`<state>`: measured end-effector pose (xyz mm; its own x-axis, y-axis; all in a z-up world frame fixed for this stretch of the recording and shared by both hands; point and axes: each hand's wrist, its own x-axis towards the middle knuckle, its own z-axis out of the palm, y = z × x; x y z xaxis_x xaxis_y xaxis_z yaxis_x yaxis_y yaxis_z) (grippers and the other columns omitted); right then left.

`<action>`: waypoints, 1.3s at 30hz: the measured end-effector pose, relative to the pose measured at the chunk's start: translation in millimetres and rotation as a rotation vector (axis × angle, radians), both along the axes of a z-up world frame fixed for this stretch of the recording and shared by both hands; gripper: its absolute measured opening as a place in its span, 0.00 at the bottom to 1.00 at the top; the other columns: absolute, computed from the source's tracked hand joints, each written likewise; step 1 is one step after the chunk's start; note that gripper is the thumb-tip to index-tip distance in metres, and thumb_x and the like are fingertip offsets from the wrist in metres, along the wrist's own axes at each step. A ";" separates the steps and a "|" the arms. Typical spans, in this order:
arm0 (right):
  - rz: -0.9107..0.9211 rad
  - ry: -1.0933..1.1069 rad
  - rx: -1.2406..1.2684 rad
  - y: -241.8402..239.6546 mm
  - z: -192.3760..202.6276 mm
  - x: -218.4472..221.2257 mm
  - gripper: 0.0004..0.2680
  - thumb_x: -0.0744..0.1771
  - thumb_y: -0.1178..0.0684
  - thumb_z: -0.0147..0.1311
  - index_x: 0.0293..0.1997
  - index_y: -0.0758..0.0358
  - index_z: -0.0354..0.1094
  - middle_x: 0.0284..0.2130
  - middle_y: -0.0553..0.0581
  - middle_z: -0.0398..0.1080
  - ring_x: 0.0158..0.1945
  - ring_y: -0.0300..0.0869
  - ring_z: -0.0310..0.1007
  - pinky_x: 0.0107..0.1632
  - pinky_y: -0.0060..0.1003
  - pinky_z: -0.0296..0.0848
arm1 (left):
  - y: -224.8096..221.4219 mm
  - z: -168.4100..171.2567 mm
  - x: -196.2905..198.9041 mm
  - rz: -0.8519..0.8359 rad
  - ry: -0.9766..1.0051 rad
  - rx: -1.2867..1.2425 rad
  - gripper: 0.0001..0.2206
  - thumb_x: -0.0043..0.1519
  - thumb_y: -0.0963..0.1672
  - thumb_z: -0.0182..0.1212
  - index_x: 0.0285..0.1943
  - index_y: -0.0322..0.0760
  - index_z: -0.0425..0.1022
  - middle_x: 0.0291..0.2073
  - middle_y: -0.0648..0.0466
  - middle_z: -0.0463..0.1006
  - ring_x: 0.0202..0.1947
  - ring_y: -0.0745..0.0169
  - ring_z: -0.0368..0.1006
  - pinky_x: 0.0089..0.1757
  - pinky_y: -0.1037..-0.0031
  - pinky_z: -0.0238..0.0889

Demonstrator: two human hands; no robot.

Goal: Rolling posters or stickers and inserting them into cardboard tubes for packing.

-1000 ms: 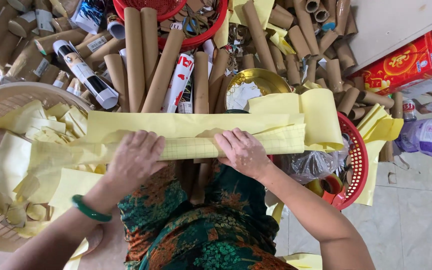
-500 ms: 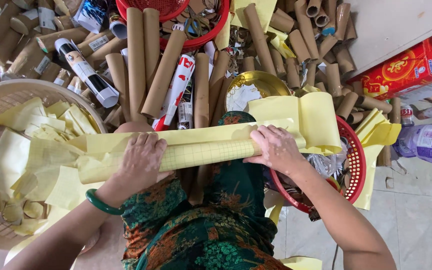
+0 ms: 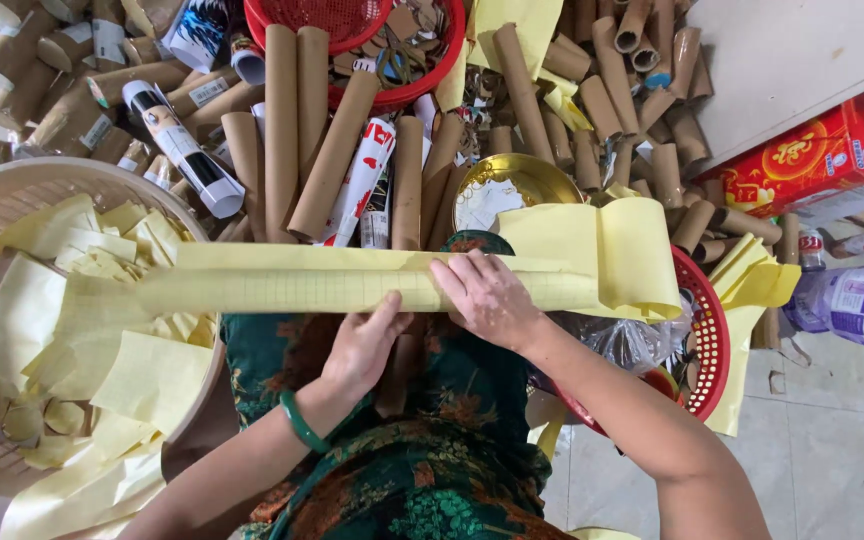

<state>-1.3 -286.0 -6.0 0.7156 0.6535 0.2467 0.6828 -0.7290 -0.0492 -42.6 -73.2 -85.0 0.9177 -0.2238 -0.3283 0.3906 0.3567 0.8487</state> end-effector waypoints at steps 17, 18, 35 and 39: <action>-0.108 0.808 0.588 59.6 8.3 130.2 0.34 0.59 0.43 0.71 0.69 0.67 0.55 0.53 0.62 0.70 0.56 0.51 0.70 0.59 0.45 0.68 | 24.1 115.1 193.4 0.458 -0.257 -0.280 0.10 0.58 0.39 0.65 0.46 0.30 0.71 0.33 0.50 0.76 0.31 0.59 0.75 0.34 0.67 0.71; -0.099 1.066 0.802 63.4 -2.6 126.3 0.32 0.57 0.47 0.71 0.66 0.65 0.58 0.50 0.56 0.72 0.55 0.44 0.72 0.58 0.40 0.70 | 24.5 112.2 192.7 0.430 -0.294 -0.251 0.11 0.58 0.39 0.65 0.47 0.30 0.71 0.33 0.51 0.76 0.32 0.60 0.75 0.35 0.68 0.71; -0.124 1.203 0.938 107.2 -31.8 119.3 0.27 0.58 0.54 0.68 0.63 0.68 0.63 0.45 0.56 0.75 0.48 0.41 0.76 0.53 0.37 0.76 | 45.9 101.2 193.7 0.323 -0.233 -0.155 0.16 0.54 0.40 0.68 0.50 0.32 0.71 0.32 0.52 0.77 0.30 0.64 0.75 0.32 0.73 0.71; -0.090 1.103 1.058 115.2 -4.3 109.4 0.27 0.58 0.55 0.67 0.63 0.64 0.61 0.44 0.52 0.73 0.47 0.38 0.74 0.52 0.35 0.75 | 48.6 95.6 197.3 0.353 -0.276 0.008 0.16 0.55 0.42 0.67 0.49 0.29 0.72 0.31 0.50 0.78 0.30 0.63 0.76 0.33 0.72 0.71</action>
